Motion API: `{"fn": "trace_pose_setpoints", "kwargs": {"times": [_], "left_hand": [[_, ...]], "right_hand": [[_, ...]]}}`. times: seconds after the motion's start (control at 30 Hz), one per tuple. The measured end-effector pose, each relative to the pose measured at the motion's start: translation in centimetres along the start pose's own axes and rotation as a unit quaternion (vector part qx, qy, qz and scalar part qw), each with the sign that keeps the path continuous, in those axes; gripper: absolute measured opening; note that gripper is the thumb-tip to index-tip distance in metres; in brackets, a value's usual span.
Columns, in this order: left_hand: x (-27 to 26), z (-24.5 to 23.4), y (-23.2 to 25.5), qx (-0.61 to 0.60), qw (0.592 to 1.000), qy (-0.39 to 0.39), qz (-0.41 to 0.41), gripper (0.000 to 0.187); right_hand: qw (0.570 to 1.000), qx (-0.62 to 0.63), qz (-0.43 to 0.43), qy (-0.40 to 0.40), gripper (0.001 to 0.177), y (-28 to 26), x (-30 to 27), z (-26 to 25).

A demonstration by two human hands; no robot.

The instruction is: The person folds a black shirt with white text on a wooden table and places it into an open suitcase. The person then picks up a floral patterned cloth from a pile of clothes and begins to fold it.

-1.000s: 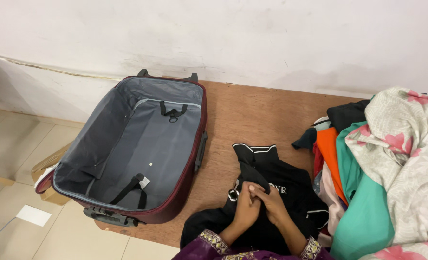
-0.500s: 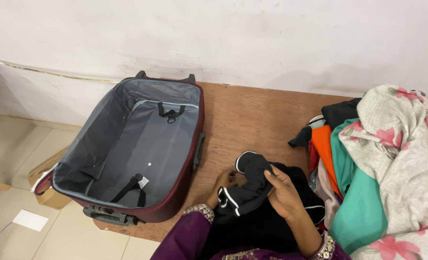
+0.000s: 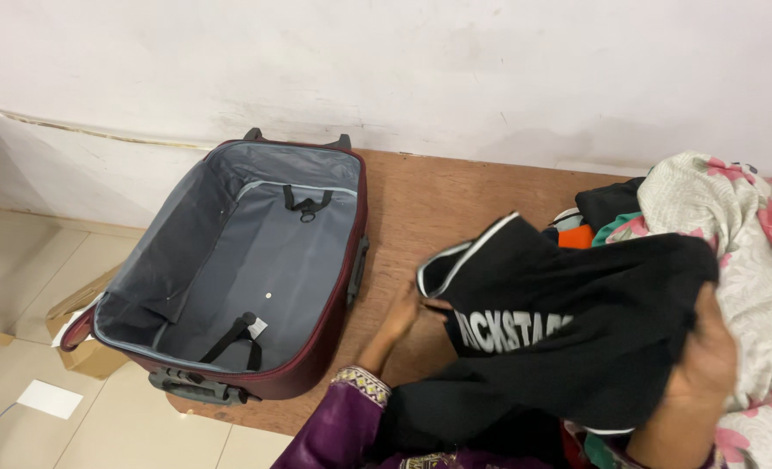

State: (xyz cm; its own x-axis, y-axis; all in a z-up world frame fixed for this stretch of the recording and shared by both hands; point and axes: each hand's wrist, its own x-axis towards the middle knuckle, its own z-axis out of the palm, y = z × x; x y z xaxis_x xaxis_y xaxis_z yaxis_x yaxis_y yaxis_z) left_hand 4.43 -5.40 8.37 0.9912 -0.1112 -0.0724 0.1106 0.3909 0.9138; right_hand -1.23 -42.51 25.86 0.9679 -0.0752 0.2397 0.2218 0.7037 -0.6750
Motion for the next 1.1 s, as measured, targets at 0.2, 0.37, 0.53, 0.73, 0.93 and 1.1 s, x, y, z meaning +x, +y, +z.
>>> {"fn": "trace_pose_setpoints", "kwargs": {"times": [0.2, 0.37, 0.53, 0.73, 0.93, 1.1], "left_hand": [[-6.2, 0.2, 16.3, 0.088, 0.913, 0.156, 0.366, 0.017], [-15.4, 3.7, 23.4, 0.221, 0.752, 0.283, 0.553, 0.018], [-20.1, 5.3, 25.1, 0.226, 0.651, 0.344, 0.638, 0.029], [-20.6, 6.5, 26.5, 0.196, 0.582, 0.425, 0.666, 0.027], [-15.2, 6.9, 29.3, 0.325, 0.740, 0.353, 0.471, 0.016], [1.1, 2.2, 25.7, 0.349, 0.845, 0.224, 0.338, 0.019]], "right_hand": [[0.994, -0.044, -0.098, 0.037, 0.038, -4.8, 1.0, -1.7], [0.991, -0.059, -0.112, 0.051, 0.034, -5.1, 1.8, -0.5], [0.991, -0.069, -0.102, 0.057, 0.029, -4.1, 2.1, -0.7], [0.988, -0.084, -0.095, 0.087, 0.025, -3.2, 2.4, -2.4], [0.976, -0.137, -0.131, 0.107, 0.022, -2.7, 4.4, -2.6], [0.846, -0.456, -0.263, 0.088, 0.020, 1.9, 10.1, -0.2]]}}
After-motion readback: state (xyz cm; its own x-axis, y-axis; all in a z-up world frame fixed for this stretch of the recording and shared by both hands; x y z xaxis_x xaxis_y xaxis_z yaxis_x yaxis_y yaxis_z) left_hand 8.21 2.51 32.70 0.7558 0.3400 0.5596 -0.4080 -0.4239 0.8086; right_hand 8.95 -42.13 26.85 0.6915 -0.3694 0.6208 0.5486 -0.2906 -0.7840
